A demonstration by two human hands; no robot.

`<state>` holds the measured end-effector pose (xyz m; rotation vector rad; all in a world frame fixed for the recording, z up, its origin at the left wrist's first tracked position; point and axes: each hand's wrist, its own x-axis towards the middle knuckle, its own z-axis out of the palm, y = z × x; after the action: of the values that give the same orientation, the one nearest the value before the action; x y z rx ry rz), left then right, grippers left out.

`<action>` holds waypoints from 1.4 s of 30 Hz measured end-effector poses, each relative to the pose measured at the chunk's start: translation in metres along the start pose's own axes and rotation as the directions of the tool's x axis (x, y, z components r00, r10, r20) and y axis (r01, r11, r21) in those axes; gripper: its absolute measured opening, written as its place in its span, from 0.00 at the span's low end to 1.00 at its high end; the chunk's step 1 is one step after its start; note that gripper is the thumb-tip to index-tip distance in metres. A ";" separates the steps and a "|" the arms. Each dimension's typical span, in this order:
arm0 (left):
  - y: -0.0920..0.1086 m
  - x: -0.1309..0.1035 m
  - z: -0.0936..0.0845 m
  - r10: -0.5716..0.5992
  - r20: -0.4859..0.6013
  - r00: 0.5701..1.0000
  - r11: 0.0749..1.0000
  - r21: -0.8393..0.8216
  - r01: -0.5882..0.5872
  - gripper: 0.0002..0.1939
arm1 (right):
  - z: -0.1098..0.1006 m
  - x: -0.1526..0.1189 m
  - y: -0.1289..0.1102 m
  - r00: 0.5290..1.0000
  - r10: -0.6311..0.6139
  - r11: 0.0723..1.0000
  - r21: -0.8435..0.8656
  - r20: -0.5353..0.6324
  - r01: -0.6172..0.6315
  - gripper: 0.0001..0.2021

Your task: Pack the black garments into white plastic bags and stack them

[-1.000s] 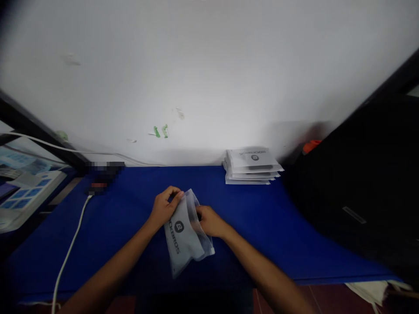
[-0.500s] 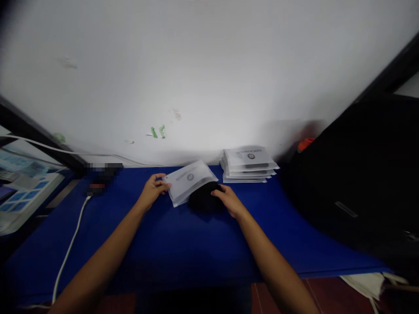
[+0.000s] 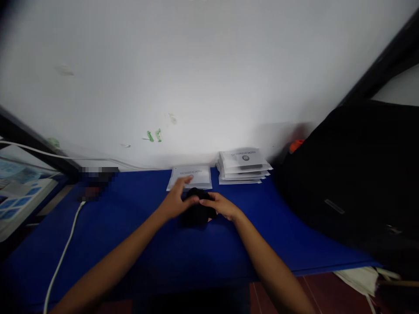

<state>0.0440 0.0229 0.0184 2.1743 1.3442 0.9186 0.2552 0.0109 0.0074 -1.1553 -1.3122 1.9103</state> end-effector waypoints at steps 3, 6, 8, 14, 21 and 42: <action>0.019 -0.036 0.005 0.079 0.182 0.980 0.995 0.042 -0.088 0.43 | -0.002 0.000 0.001 0.997 -0.026 0.999 -0.028 0.070 0.028 0.23; 0.012 -0.059 -0.014 -0.032 0.179 0.983 0.999 0.033 0.026 0.40 | -0.007 -0.004 0.001 0.994 0.016 0.997 -0.077 0.109 -0.007 0.22; 0.001 -0.071 -0.036 -0.077 0.151 0.985 0.997 0.010 0.076 0.43 | -0.011 -0.009 0.002 0.995 0.043 0.994 -0.100 0.091 -0.034 0.22; -0.015 -0.094 -0.059 -0.114 0.120 0.986 0.983 0.157 0.095 0.39 | -0.009 -0.020 0.003 0.998 0.047 0.993 -0.107 0.036 -0.043 0.22; -0.051 -0.108 -0.072 -0.265 -0.034 0.964 0.917 0.302 0.262 0.13 | -0.024 -0.043 0.008 0.993 0.113 0.985 -0.137 0.037 -0.107 0.22; -0.001 -0.086 -0.075 -0.069 0.378 0.923 0.996 0.071 0.045 0.12 | -0.007 -0.091 -0.004 0.969 -0.241 0.333 -0.934 0.048 0.129 0.18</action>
<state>-0.0379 -0.0525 0.0429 2.2003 1.2458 0.4052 0.3051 -0.0580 0.0410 -1.4438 -2.4912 0.7465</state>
